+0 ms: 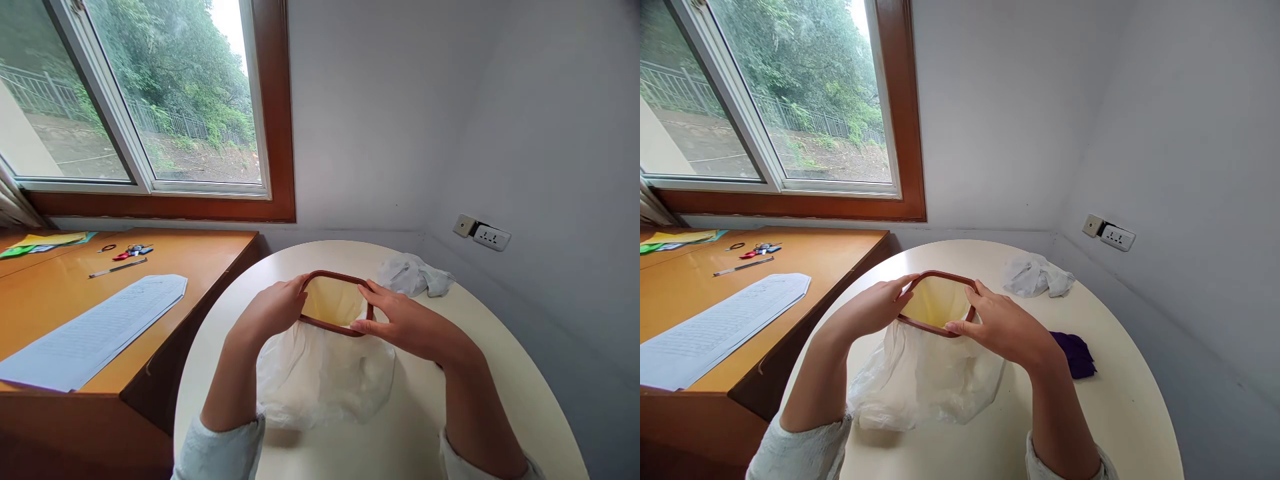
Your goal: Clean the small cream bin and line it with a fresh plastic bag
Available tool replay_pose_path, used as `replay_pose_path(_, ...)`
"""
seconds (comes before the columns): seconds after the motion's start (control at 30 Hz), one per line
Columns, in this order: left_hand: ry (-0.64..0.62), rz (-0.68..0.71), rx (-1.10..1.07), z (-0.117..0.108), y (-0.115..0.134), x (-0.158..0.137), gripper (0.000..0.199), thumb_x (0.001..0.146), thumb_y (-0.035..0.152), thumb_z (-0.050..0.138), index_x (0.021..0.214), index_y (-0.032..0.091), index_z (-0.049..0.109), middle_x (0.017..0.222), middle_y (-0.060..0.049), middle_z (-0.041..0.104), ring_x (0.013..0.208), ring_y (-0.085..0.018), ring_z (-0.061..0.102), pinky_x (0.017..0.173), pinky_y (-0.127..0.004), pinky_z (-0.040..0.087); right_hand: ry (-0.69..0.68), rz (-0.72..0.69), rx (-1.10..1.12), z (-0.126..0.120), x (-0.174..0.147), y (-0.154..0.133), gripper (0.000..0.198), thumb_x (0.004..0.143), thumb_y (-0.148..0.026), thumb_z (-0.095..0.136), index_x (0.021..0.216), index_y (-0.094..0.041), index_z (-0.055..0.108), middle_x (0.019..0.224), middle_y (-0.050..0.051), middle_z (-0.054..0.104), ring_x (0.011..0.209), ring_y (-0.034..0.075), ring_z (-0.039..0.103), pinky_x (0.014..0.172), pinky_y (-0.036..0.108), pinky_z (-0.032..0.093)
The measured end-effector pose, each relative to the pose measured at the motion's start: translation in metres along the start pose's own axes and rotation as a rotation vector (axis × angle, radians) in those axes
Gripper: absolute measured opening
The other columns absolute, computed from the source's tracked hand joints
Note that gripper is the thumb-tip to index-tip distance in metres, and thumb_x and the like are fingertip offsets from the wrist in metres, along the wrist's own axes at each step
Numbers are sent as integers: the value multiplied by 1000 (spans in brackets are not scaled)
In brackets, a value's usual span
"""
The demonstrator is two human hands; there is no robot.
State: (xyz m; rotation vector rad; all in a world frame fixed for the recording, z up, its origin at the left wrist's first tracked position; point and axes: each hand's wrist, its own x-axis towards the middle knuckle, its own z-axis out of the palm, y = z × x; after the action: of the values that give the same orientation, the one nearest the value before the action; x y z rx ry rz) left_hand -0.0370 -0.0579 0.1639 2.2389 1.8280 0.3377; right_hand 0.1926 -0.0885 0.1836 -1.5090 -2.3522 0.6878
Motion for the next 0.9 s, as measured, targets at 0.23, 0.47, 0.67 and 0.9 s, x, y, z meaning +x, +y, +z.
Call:
replay_pose_path(0.23, -12, -18, -10, -2, 3, -2, 40, 87, 37, 32, 124, 29, 43, 90, -5, 66, 76, -22, 60, 59, -27, 41, -11, -19, 61, -1, 2, 1, 48, 81, -55, 43, 120, -27, 50, 124, 4, 51, 105, 23, 53, 81, 30, 42)
replay_pose_path(0.47, -41, -42, 5, -1, 3, 0, 44, 84, 35, 37, 126, 24, 40, 94, -7, 66, 79, -22, 61, 57, -26, 42, -40, 33, 41, 0, 5, 6, 71, 78, -62, 43, 137, -24, 33, 139, 7, 37, 122, 28, 41, 91, 34, 38)
replay_pose_path(0.67, -40, -34, 28, 0, 3, 0, 42, 85, 34, 37, 125, 23, 42, 96, -8, 65, 83, -24, 61, 59, -27, 41, -45, 70, 23, 0, 5, 5, 77, 77, -65, 41, 140, -23, 27, 144, 8, 31, 130, 30, 30, 94, 35, 37)
replay_pose_path(0.9, -44, -36, 22, 0, 4, 2, 41, 85, 32, 38, 123, 21, 44, 96, -9, 65, 83, -23, 61, 61, -27, 42, -58, 54, 31, 1, 7, 7, 70, 79, -60, 44, 138, -24, 31, 138, 8, 40, 123, 28, 41, 90, 34, 40)
